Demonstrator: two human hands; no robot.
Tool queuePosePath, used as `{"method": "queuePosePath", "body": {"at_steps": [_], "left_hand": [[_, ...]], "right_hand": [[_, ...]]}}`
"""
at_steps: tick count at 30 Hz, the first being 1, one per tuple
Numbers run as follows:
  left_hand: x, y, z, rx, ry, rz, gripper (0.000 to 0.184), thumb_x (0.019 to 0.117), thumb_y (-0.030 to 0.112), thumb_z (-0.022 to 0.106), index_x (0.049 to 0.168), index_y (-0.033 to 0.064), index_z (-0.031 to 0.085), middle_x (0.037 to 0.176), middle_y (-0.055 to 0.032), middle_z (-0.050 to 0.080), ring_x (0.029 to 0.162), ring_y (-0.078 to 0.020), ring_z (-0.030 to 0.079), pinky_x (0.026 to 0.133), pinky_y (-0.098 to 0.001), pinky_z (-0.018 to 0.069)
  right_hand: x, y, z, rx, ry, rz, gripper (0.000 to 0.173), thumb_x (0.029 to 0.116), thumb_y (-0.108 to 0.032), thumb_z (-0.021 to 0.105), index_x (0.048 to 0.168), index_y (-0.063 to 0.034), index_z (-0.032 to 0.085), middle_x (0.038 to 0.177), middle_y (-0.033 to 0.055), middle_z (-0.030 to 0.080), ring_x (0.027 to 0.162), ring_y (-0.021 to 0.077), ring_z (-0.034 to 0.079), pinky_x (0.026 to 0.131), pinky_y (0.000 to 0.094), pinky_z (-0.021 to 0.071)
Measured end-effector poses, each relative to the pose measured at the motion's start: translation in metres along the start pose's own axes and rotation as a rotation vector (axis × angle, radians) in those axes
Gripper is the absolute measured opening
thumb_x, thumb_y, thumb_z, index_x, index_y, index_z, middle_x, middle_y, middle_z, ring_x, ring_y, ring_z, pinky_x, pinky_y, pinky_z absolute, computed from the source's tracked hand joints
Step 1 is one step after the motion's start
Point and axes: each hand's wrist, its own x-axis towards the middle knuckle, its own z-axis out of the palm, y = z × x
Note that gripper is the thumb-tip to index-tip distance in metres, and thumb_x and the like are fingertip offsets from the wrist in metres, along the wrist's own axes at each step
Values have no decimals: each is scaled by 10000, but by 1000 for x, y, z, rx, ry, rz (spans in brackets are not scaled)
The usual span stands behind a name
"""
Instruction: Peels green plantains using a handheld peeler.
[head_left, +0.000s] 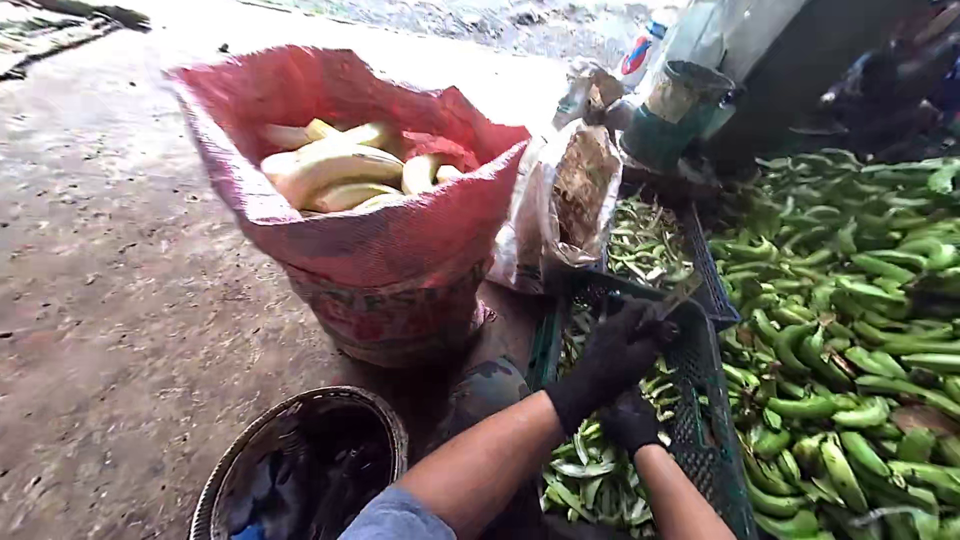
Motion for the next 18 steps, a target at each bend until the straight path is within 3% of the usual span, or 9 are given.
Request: {"method": "queuePosePath", "body": {"at_steps": [3, 6, 8, 10, 13, 15, 18], "left_hand": [[5, 3, -4, 65, -44, -81, 399, 1033, 320, 599, 1397, 159, 567, 1144, -103, 698, 965, -201, 673, 837, -443, 564], [-3, -3, -13, 28, -69, -160, 482, 1023, 495, 559, 1436, 257, 490, 1021, -91, 668, 762, -196, 619, 632, -399, 531], [-8, -2, -14, 26, -52, -193, 482, 1031, 575, 477, 1417, 288, 488, 939, -56, 636, 702, -167, 581, 589, -355, 501], [-12, 1, -14, 95, -39, -163, 469, 1061, 543, 418, 1434, 265, 471, 986, -63, 654, 725, -178, 602, 615, -370, 519], [-8, -2, -7, 66, -19, -69, 450, 1068, 513, 432, 1382, 198, 505, 973, -39, 649, 700, -125, 587, 620, -313, 514], [-8, -3, -2, -32, -66, 37, 477, 1045, 540, 468, 1356, 185, 535, 959, 10, 645, 746, -71, 592, 672, -265, 522], [-12, -8, 7, -84, -199, 158, 519, 1028, 535, 513, 1407, 180, 534, 1101, 27, 653, 917, -62, 627, 824, -285, 553]], "right_hand": [[12, 9, -3, 100, 0, 0, 940, 726, -335, 768, 1576, -223, 379, 1495, 227, 493, 1317, 508, 489, 960, 731, 436], [5, 20, -29, 246, -98, -29, 862, 811, -406, 753, 1576, -241, 390, 1462, 230, 520, 1307, 473, 506, 1002, 683, 449], [0, 35, -42, 480, -103, -75, 769, 844, -369, 749, 1535, -198, 457, 1378, 218, 596, 1249, 424, 568, 1017, 646, 459], [-14, 52, -59, 797, -113, -103, 710, 870, -281, 753, 1511, -148, 478, 1319, 185, 637, 1164, 326, 633, 982, 555, 514], [-67, 82, -96, 1335, 29, -181, 656, 865, -182, 732, 1465, -96, 482, 1180, 125, 662, 956, 195, 656, 821, 385, 572], [-106, 105, -115, 1648, 159, -285, 727, 821, -313, 745, 1473, -181, 453, 1128, 87, 673, 866, 191, 670, 730, 382, 593], [-137, 131, -141, 1759, 374, -382, 718, 874, -523, 703, 1492, -303, 412, 1190, -1, 672, 963, 150, 681, 784, 374, 605]]}}
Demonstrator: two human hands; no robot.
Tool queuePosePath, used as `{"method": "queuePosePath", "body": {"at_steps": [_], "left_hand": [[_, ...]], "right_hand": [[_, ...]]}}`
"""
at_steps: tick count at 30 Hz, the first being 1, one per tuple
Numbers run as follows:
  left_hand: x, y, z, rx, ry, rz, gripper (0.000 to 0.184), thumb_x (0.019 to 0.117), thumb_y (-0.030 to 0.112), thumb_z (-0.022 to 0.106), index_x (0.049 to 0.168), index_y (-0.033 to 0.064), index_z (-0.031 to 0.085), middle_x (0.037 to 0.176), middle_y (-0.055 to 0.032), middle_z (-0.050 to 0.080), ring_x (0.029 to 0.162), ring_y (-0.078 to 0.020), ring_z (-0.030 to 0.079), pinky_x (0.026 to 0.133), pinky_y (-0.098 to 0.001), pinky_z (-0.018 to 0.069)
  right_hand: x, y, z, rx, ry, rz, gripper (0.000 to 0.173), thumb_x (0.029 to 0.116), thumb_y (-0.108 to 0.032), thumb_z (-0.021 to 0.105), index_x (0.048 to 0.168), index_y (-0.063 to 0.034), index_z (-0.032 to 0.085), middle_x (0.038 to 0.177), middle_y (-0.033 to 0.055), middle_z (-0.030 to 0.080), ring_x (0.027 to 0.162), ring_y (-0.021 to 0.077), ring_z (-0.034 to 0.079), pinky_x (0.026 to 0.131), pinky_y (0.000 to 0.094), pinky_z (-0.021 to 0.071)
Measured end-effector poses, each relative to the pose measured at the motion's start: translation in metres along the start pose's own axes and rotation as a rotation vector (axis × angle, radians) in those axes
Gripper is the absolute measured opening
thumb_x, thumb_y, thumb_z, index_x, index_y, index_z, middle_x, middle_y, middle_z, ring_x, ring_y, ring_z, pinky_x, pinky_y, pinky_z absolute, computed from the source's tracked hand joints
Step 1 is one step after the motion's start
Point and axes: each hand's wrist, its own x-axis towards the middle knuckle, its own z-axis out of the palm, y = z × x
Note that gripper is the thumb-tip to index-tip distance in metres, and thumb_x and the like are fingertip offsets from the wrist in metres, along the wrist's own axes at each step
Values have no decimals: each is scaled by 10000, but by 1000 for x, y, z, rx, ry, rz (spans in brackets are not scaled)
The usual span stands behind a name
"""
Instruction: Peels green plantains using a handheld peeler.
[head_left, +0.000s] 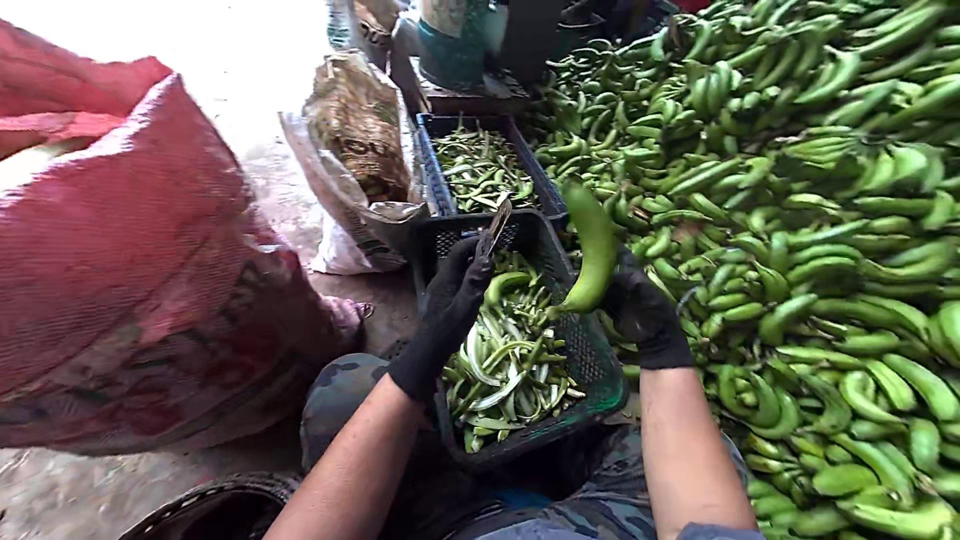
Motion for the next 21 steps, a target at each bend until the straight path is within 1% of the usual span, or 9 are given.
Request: {"method": "queuePosePath", "body": {"at_steps": [1, 4, 6, 7, 9, 12, 15, 17, 21], "left_hand": [[-2, -1, 4, 24, -31, 17, 545, 1022, 564, 508, 1419, 191, 540, 1157, 27, 656, 962, -65, 629, 843, -289, 550], [-9, -3, 12, 150, -113, 85, 642, 1008, 657, 442, 1457, 208, 537, 1255, 13, 663, 1032, -80, 652, 886, -327, 568], [-13, -9, 17, 260, -169, 245, 639, 1032, 617, 430, 1421, 129, 566, 1188, -38, 687, 976, -104, 668, 853, -341, 588], [-15, -12, 18, 350, -208, 320, 641, 1038, 599, 421, 1394, 94, 593, 1151, -65, 699, 979, -128, 674, 871, -372, 584], [-21, -19, 24, 516, -301, 381, 645, 1031, 608, 404, 1322, 91, 656, 1091, -82, 715, 995, -177, 684, 894, -430, 575], [-27, -32, 37, 657, -431, 375, 738, 1004, 711, 314, 1242, 131, 702, 1038, -86, 725, 1005, -231, 688, 888, -491, 558], [-26, -38, 49, 670, -502, 396, 753, 994, 739, 283, 1204, 154, 707, 955, -66, 709, 940, -229, 683, 833, -477, 560], [-27, -38, 56, 684, -541, 385, 750, 993, 743, 266, 1186, 166, 703, 955, -60, 709, 944, -233, 682, 831, -482, 557], [-27, -41, 62, 671, -577, 379, 713, 1002, 722, 285, 1179, 173, 704, 960, -60, 706, 942, -232, 683, 814, -476, 553]], "right_hand": [[-1, -6, 0, -16, 69, -29, 674, 903, -549, 660, 1480, -296, 419, 1177, -8, 671, 951, 142, 680, 776, 367, 604], [-1, 0, 7, 27, 309, 39, 438, 1002, -522, 542, 1358, -268, 522, 1013, 24, 681, 781, 154, 675, 632, 343, 584], [-1, 6, 11, 228, 375, 106, 371, 1016, -535, 505, 1232, -244, 584, 892, 22, 673, 676, 152, 659, 541, 325, 565], [1, 8, 11, 341, 376, 129, 345, 1022, -512, 491, 1187, -223, 581, 860, 30, 666, 656, 163, 658, 523, 332, 563], [2, 15, 11, 491, 368, 158, 294, 1051, -435, 447, 1143, -183, 568, 848, 60, 671, 656, 190, 668, 524, 354, 572], [-5, 25, 17, 531, 405, 260, 314, 1059, -433, 441, 1116, -162, 589, 849, 58, 674, 630, 164, 655, 484, 317, 550], [-18, 42, 19, 505, 388, 290, 358, 1055, -477, 419, 1128, -171, 589, 829, 24, 651, 615, 115, 616, 526, 282, 542], [-23, 55, 17, 477, 363, 262, 400, 1068, -483, 396, 1132, -141, 594, 804, 34, 648, 602, 115, 618, 534, 279, 554], [-28, 77, 11, 440, 327, 236, 404, 1070, -487, 391, 1132, -155, 612, 813, 23, 649, 659, 104, 635, 589, 277, 564]]}}
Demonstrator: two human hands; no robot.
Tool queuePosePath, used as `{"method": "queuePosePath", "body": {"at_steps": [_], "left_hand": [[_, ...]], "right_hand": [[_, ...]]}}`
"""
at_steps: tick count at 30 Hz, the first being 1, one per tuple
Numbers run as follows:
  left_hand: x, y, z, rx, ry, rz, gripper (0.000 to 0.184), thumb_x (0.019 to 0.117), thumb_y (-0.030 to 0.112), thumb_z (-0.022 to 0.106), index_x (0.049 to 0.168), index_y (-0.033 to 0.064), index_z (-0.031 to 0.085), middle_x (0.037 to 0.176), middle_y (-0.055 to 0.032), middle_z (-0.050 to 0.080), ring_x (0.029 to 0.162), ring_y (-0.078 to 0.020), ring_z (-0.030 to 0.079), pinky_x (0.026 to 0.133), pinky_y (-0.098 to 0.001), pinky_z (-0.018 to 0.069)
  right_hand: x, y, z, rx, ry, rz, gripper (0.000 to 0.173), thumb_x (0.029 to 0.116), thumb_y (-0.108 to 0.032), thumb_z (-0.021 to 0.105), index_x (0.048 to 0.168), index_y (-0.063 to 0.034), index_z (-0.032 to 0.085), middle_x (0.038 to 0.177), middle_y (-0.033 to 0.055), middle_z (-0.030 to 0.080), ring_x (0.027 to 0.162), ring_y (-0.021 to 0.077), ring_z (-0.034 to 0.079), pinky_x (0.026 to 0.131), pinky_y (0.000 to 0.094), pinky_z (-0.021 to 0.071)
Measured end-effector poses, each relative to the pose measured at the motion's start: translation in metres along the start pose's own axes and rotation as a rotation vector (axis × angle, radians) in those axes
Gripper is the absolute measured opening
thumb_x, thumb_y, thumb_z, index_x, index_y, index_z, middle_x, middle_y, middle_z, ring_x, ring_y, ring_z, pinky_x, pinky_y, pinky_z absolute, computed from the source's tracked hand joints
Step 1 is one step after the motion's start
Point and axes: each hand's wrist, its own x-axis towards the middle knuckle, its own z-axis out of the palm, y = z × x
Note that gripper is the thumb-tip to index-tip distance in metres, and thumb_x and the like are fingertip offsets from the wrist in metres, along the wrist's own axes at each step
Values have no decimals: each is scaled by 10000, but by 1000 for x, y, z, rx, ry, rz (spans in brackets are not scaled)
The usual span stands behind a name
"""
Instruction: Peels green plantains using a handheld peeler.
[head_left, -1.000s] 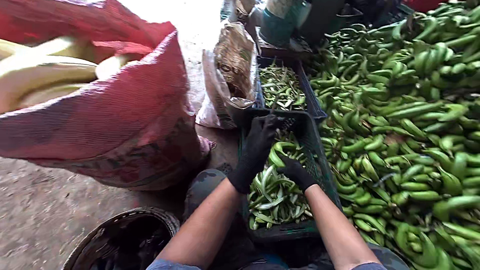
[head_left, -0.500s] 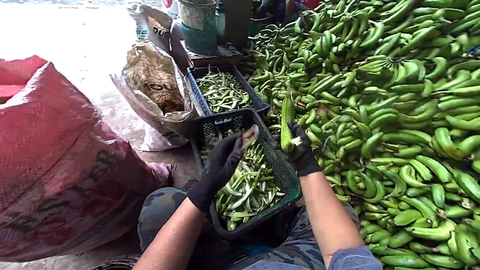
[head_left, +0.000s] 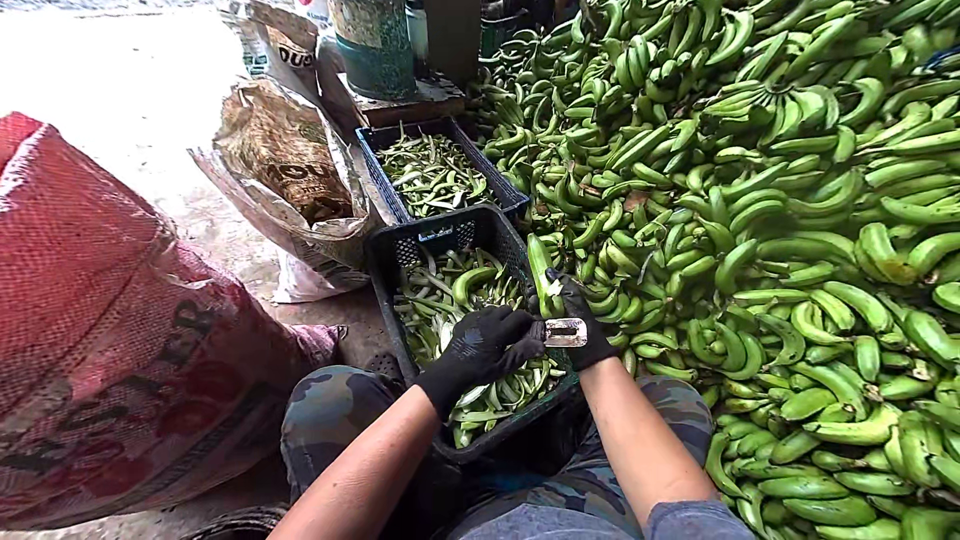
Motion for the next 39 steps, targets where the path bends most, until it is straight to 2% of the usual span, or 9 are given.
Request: {"method": "queuePosePath", "body": {"at_steps": [6, 12, 19, 22, 25, 29, 33, 36, 39], "left_hand": [[-6, -11, 3, 8, 47, -38, 729, 994, 743, 274, 1146, 181, 714, 926, -37, 698, 909, -209, 679, 788, -458, 561], [-9, -26, -37, -7, 39, -432, 617, 1048, 613, 329, 1186, 119, 672, 1010, -96, 691, 936, -259, 684, 822, -547, 554], [4, 21, -33, -115, -38, -213, 526, 1047, 570, 416, 1322, 177, 632, 1036, -26, 706, 948, -158, 684, 847, -452, 576], [13, 21, -31, 13, -55, -151, 467, 1039, 536, 450, 1279, 192, 654, 999, -54, 689, 916, -223, 683, 792, -477, 565], [24, 11, -34, 154, -3, -165, 409, 1004, 434, 594, 1313, 171, 646, 1047, -133, 688, 939, -330, 680, 774, -541, 553], [44, -5, -57, 286, 233, -433, 455, 971, 333, 673, 1384, 151, 620, 1159, -243, 669, 1057, -463, 648, 845, -636, 516], [39, -18, -75, 68, 388, -462, 477, 1041, 465, 506, 1359, 120, 591, 1114, -172, 672, 978, -344, 672, 821, -578, 538], [24, 6, -63, -207, 221, -313, 387, 1056, 399, 520, 1302, 126, 642, 1100, -85, 674, 920, -181, 669, 818, -433, 581], [12, 22, -33, -375, 85, -210, 380, 1039, 430, 557, 1269, 148, 668, 1067, -25, 688, 916, -109, 667, 831, -362, 587]], "right_hand": [[-2, 3, 17, 6, 94, 10, 331, 1039, -476, 470, 1085, -175, 601, 772, 5, 618, 636, 108, 612, 577, 295, 548], [-13, -15, 11, 30, 107, 21, 411, 1061, -493, 415, 1110, -119, 580, 759, 71, 619, 551, 174, 603, 469, 321, 538], [-16, -28, 12, -218, 151, -309, 489, 1075, -557, 304, 1229, -200, 601, 918, -12, 662, 770, 92, 643, 675, 315, 575], [-15, -22, 12, -209, 49, -337, 624, 1025, -680, 276, 1241, -184, 586, 929, 1, 669, 782, 102, 656, 680, 323, 584], [-13, -6, 16, -91, -91, -288, 779, 794, -860, 539, 1203, -200, 595, 901, -6, 693, 774, 109, 676, 676, 335, 594], [-33, 18, 33, 73, -111, -40, 694, 962, -740, 372, 1162, -95, 535, 765, 77, 658, 590, 181, 653, 518, 347, 579], [-34, 14, 25, 15, -107, -80, 607, 992, -663, 411, 1126, -95, 580, 756, 79, 676, 583, 187, 661, 529, 357, 589], [-17, -6, 14, -161, -10, -282, 462, 1068, -470, 289, 1150, -113, 570, 764, 52, 678, 615, 163, 664, 566, 348, 595], [-8, -25, 8, -328, 80, -492, 461, 1057, -470, 376, 1370, -154, 500, 1028, -4, 658, 855, 94, 659, 753, 319, 589]]}}
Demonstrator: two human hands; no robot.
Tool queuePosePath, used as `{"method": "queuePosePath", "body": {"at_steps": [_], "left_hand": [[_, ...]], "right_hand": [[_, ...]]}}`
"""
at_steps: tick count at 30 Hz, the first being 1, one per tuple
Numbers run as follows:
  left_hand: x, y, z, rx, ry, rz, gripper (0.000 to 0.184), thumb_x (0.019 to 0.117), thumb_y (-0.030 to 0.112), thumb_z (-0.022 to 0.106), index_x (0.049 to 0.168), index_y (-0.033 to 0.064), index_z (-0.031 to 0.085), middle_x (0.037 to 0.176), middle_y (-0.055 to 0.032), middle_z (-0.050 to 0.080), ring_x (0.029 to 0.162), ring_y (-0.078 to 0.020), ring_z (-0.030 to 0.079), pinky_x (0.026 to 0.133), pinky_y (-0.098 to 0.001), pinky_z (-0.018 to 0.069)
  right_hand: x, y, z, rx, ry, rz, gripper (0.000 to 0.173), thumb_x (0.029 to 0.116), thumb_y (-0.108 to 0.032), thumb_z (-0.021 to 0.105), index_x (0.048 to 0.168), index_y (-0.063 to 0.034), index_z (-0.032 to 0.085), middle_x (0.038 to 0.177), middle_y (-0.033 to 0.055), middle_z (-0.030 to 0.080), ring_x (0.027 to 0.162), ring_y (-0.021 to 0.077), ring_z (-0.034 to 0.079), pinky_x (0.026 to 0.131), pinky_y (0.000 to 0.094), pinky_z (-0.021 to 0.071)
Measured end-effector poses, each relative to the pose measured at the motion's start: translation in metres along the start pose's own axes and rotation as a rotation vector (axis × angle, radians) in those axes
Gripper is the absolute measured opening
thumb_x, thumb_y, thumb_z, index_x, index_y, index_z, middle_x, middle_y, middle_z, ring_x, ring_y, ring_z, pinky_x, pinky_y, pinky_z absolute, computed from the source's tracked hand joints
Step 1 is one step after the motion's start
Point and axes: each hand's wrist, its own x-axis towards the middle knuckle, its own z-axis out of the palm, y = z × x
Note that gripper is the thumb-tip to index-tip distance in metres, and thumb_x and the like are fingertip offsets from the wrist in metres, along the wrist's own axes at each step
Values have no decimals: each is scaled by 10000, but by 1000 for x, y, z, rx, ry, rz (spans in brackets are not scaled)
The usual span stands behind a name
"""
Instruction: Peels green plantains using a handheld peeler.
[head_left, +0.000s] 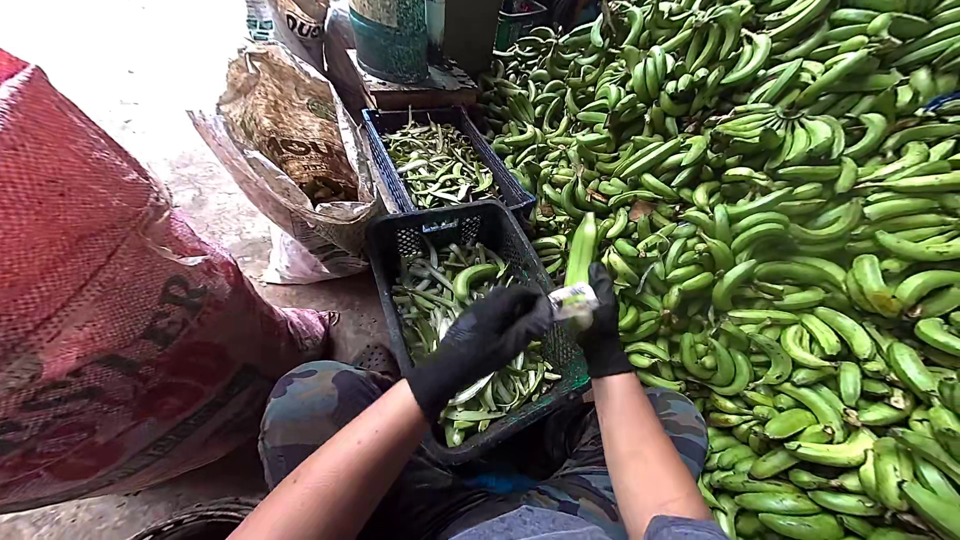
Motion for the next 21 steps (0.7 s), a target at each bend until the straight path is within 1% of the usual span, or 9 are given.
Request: {"method": "queuePosePath", "body": {"at_steps": [2, 5, 7, 8, 10, 12, 15, 17, 21], "left_hand": [[-3, -3, 9, 8, -38, 28, 453, 1038, 496, 517, 1303, 156, 656, 1105, -20, 689, 972, -110, 667, 878, -373, 575], [12, -19, 0, 213, 54, 61, 474, 1022, 486, 551, 1337, 141, 631, 1088, -94, 679, 955, -223, 675, 834, -464, 579], [23, -33, -15, 367, 204, 20, 481, 996, 440, 612, 1348, 113, 631, 1056, -176, 668, 920, -338, 674, 777, -546, 565], [26, -37, -22, 405, 276, -25, 490, 1000, 438, 607, 1364, 110, 622, 1077, -198, 666, 942, -369, 670, 785, -569, 554], [27, -38, -34, 367, 379, -108, 500, 1026, 454, 567, 1379, 101, 594, 1106, -208, 643, 980, -374, 653, 820, -572, 539], [23, -28, -38, 271, 379, -135, 527, 1036, 487, 522, 1384, 94, 570, 1137, -189, 640, 992, -328, 658, 843, -543, 545], [9, -10, -23, 112, 234, -105, 495, 1036, 456, 516, 1383, 107, 568, 1151, -120, 663, 948, -213, 665, 827, -458, 574], [-1, -5, -2, 14, 155, -73, 484, 1029, 485, 540, 1369, 145, 596, 1104, -58, 675, 887, -142, 661, 784, -394, 588], [-14, 6, 27, -1, 170, 22, 498, 1023, 502, 550, 1345, 131, 624, 1105, -38, 674, 933, -108, 660, 844, -355, 584]], "right_hand": [[2, 0, -1, 10, -26, -2, 495, 1057, -502, 385, 1442, -201, 465, 1131, -2, 651, 931, 101, 655, 793, 327, 583], [-11, 18, 8, 175, -187, 50, 314, 1022, -432, 485, 1195, -201, 610, 931, -31, 688, 802, 77, 667, 699, 301, 589], [-21, 34, 14, 317, -297, 200, 423, 1020, -491, 484, 1161, -120, 629, 878, 59, 693, 741, 160, 672, 659, 361, 591], [-27, 33, 18, 375, -345, 298, 520, 988, -583, 511, 1161, -107, 627, 879, 93, 700, 721, 191, 682, 636, 371, 598], [-32, 25, 22, 452, -403, 445, 554, 964, -601, 542, 1197, -105, 622, 909, 138, 711, 713, 231, 700, 608, 383, 605], [-28, 17, 19, 385, -391, 410, 577, 941, -626, 574, 1259, -146, 607, 941, 122, 719, 737, 219, 710, 613, 378, 614], [-15, -2, 17, 93, -198, 132, 519, 1004, -595, 459, 1291, -177, 568, 964, 24, 715, 772, 137, 697, 654, 340, 613], [-9, -17, 22, -43, -7, -27, 466, 1054, -493, 409, 1414, -205, 483, 1084, -16, 666, 884, 85, 665, 759, 313, 594], [3, -32, 31, -208, 346, -266, 460, 1079, -431, 403, 1510, -271, 383, 1295, 2, 612, 1078, 130, 641, 875, 382, 572]]}}
